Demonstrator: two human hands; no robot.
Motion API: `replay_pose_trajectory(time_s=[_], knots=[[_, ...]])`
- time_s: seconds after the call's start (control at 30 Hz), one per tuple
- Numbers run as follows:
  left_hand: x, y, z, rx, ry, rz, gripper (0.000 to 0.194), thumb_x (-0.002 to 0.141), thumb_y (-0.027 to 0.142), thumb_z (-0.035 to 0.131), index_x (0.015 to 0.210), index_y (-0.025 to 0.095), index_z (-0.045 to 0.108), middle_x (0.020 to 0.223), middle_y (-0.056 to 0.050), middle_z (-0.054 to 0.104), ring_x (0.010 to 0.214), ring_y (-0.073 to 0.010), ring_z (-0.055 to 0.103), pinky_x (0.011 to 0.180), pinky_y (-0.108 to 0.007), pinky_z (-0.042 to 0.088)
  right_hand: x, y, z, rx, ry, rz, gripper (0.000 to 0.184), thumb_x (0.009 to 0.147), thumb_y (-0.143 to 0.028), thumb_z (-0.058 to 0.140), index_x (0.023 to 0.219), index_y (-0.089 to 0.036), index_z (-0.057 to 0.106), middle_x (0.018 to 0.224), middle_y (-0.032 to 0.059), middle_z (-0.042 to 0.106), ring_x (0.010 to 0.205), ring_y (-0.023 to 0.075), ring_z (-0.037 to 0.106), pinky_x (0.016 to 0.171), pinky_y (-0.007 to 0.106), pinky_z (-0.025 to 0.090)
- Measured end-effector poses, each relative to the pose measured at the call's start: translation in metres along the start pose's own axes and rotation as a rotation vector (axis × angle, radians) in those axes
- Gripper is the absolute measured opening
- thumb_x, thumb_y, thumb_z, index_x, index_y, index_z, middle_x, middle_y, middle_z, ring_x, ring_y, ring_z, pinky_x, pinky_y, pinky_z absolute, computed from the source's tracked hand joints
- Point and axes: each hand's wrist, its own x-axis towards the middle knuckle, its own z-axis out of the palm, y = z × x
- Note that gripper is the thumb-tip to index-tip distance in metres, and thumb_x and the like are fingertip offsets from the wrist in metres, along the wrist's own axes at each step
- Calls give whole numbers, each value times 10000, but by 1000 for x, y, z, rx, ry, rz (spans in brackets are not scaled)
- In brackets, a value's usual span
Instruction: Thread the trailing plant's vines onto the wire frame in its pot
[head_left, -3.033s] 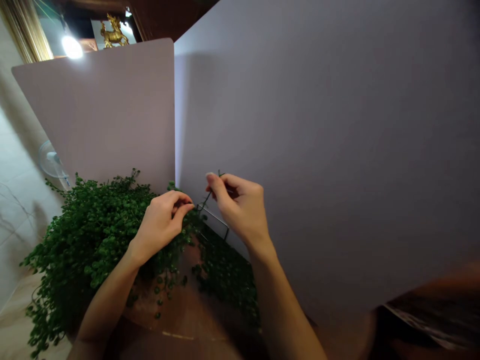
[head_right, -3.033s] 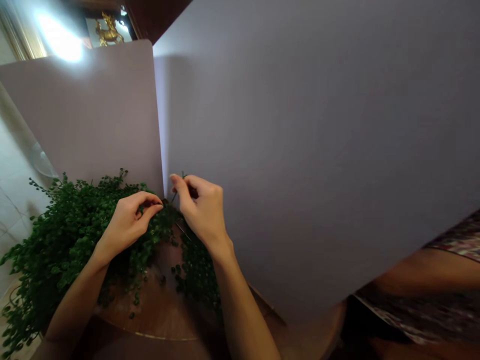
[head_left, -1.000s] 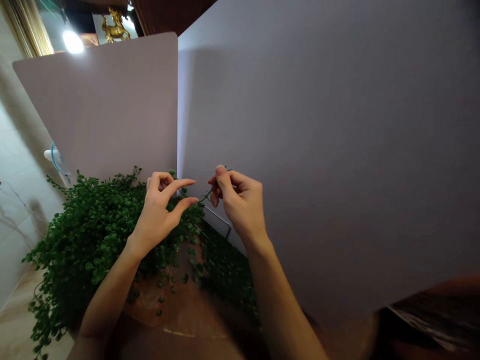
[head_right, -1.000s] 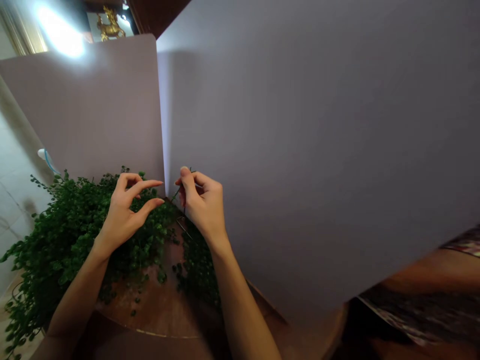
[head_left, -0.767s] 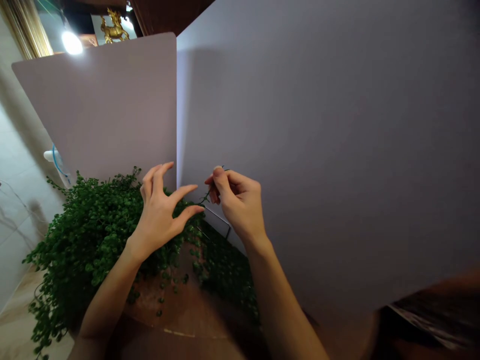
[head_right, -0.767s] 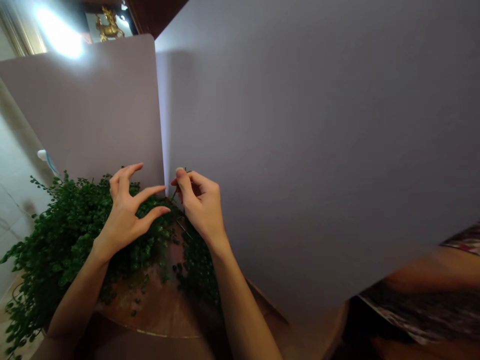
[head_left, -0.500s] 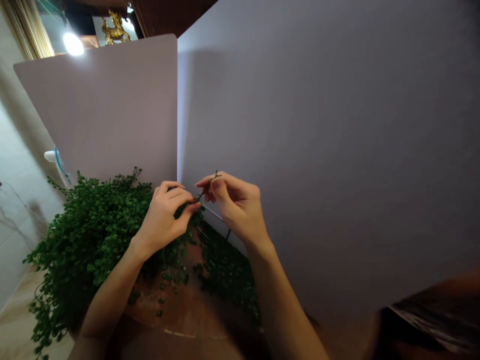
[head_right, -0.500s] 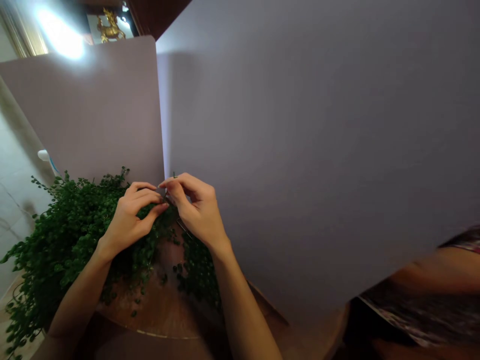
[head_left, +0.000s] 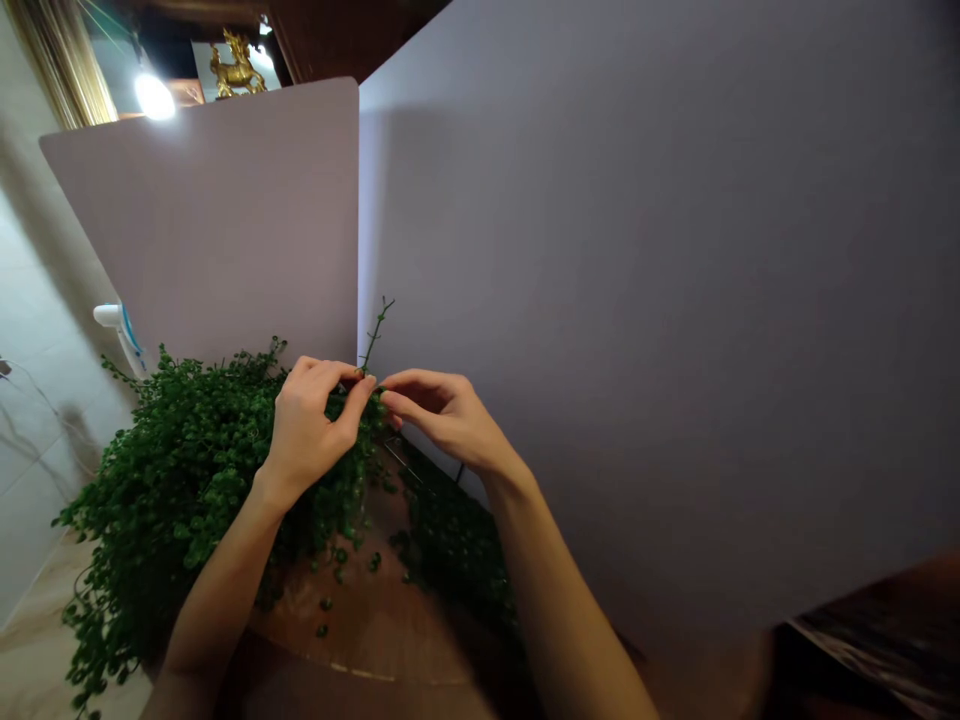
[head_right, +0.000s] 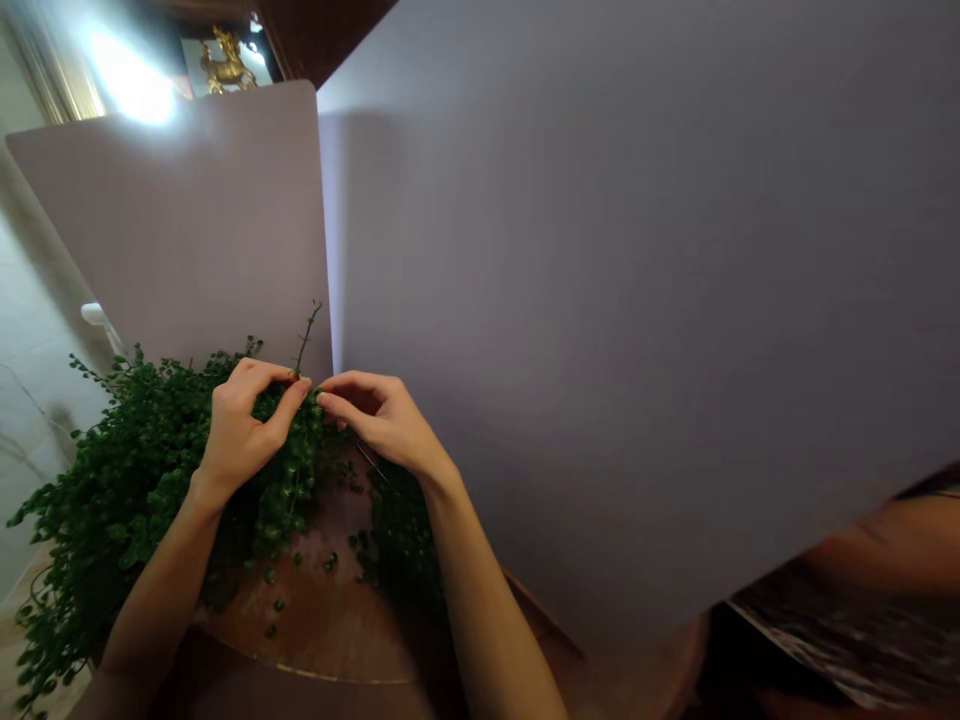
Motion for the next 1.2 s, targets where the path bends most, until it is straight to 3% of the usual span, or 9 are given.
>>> replay_pose_trajectory(time_s=[0.13,0.27,0.57,0.77,1.0,1.2], knots=[[1,1,0,6,-57,1,200,901,295,635,754,162,655,719,-34,678,742,-176,543,721,-330,473,-1,-2,-1,-16,8,-43,222,787,-396,746,804,-178,713,680,-17,614,603,100,516,570,250,440],[0,2,0,16,-134,14,333,940,302,573,643,158,622,622,-31,608,696,-170,497,696,-330,440,0,4,0,45,124,-92,223,814,-402,728,772,-186,688,648,-33,563,597,98,479,574,250,414],[1,3,-3,130,-180,181,328,993,248,482,707,143,605,690,-55,641,766,-190,490,731,-354,422,6,15,20,167,341,-90,229,750,-418,776,779,-202,705,730,-12,625,663,108,526,603,241,428],[-2,5,-5,402,-68,326,268,961,225,544,715,144,613,663,-51,644,752,-207,486,711,-376,369,14,16,28,434,541,-10,253,657,-419,827,698,-205,698,659,-34,564,579,83,462,525,225,391],[-4,12,-13,520,13,316,271,937,227,577,672,170,598,626,-51,618,741,-220,481,671,-374,345,13,13,34,485,658,-17,209,682,-381,802,693,-214,676,647,-41,508,565,81,435,548,235,427],[-5,24,-25,504,-16,282,295,920,220,599,633,182,546,604,-40,583,729,-208,452,655,-354,374,13,9,44,497,700,-14,212,660,-368,782,690,-213,640,633,-43,499,580,93,447,546,247,406]])
